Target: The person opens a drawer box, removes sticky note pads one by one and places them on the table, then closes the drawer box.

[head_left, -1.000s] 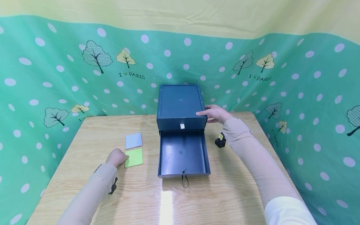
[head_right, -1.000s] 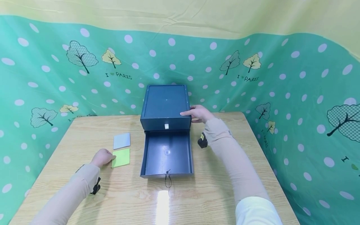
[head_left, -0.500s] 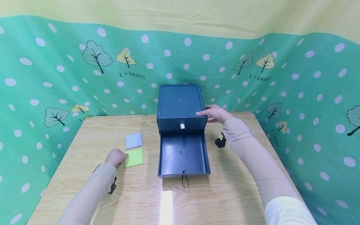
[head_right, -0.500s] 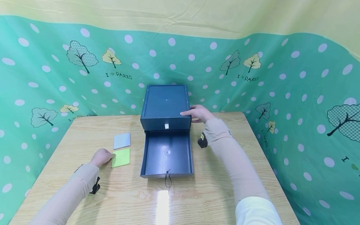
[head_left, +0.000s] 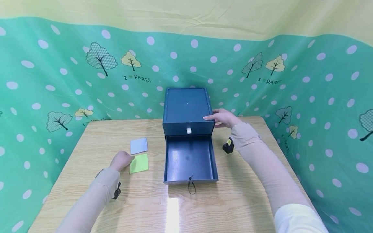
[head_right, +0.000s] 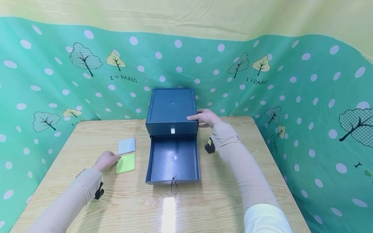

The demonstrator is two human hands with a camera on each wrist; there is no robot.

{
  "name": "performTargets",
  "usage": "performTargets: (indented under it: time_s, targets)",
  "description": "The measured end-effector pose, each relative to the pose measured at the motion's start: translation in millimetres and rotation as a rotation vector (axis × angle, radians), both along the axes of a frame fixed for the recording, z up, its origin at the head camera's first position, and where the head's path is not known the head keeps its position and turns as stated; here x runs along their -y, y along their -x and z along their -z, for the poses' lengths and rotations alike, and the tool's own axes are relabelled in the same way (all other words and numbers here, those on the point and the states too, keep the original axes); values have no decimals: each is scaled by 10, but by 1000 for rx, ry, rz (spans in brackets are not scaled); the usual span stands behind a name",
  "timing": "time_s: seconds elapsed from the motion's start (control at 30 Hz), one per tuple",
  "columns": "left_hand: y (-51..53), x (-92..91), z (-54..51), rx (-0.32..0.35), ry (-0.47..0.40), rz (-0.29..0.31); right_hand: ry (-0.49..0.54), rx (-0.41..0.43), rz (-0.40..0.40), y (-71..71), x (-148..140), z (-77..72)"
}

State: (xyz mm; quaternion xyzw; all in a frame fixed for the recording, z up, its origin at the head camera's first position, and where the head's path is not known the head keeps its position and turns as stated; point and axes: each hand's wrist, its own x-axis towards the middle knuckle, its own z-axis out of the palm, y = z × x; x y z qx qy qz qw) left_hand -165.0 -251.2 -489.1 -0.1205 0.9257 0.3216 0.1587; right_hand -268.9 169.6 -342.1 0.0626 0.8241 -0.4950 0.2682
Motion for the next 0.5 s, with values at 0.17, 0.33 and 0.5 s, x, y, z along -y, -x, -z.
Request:
performTargets:
  time_s: [0.17, 0.33, 0.5]
  targets:
    - [19, -66, -82, -15, 0, 20, 8, 0, -11, 10, -19, 22]
    - [80, -142, -143, -30, -22, 49, 23, -2, -21, 12, -32, 29]
    - [106, -257, -233, -22, -95, 69, 22, 4, -19, 24, -29, 33]
